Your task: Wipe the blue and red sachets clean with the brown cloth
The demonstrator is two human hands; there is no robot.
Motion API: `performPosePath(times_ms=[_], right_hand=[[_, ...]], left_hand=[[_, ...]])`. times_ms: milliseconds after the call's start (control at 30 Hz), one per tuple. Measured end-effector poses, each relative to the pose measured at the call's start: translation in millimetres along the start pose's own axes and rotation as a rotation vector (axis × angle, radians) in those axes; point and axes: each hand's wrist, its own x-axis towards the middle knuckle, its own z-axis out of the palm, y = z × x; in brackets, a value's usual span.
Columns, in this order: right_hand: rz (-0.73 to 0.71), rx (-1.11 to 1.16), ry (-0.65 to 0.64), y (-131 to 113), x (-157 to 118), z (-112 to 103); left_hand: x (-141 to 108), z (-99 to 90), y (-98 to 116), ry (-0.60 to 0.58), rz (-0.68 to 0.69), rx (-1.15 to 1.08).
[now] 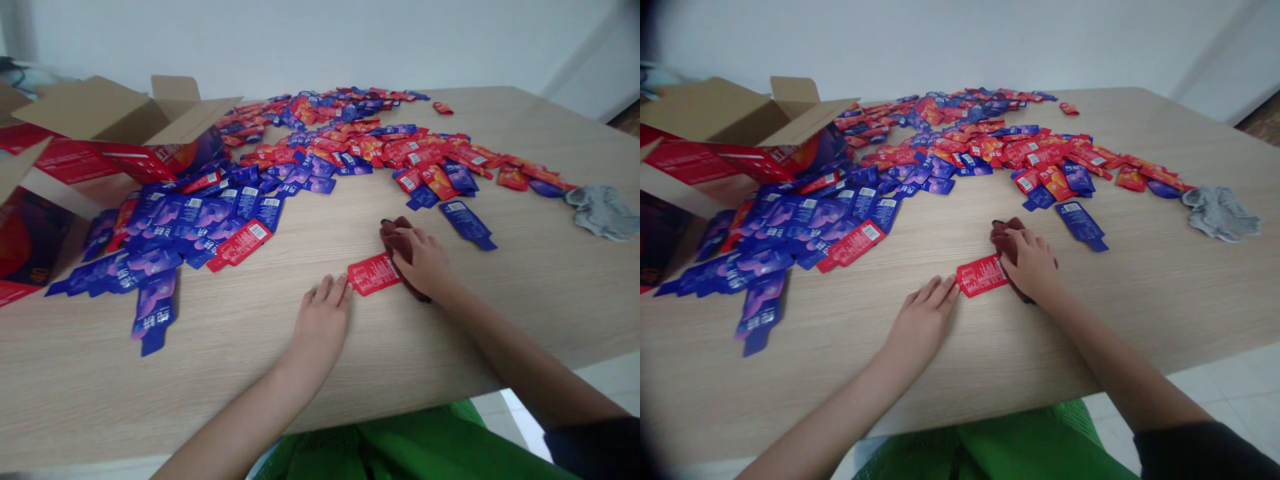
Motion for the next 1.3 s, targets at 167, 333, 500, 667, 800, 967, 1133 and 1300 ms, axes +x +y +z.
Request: performPosePath(times_ms=[167, 333, 500, 667, 800, 967, 1133, 1300], right_hand=[[0.023, 0.075, 0.047, 5, 10, -23], [-0.248, 0.128, 0.016, -67, -4, -20], [-0.295, -0.034, -0.102, -68, -17, -4], [-0.036, -0.039, -0.057, -2, -7, -6], [0.035, -0.055, -0.075, 17, 5, -16], [-0.111, 0.140, 0.021, -27, 11, -31], [-0.240, 0.267, 0.032, -70, 7, -29], [-0.293, 0.051, -0.074, -67, -2, -1]], left_hand=[[1, 0.2, 4, -0.014, -0.019, -0.006], [3, -0.9, 6, -0.005, -0.035, -0.014], [2, -0.6, 4, -0.014, -0.038, -0.016], [2, 2.2, 4, -0.010, -0.025, -0.002], [2, 4.0, 6, 0.007, -0.035, 0.014], [3, 3.4, 9, 0.010, -0.040, 0.042], [3, 2.2, 10, 0.015, -0.038, 0.063], [3, 0.9, 8, -0.018, -0.038, 0.034]])
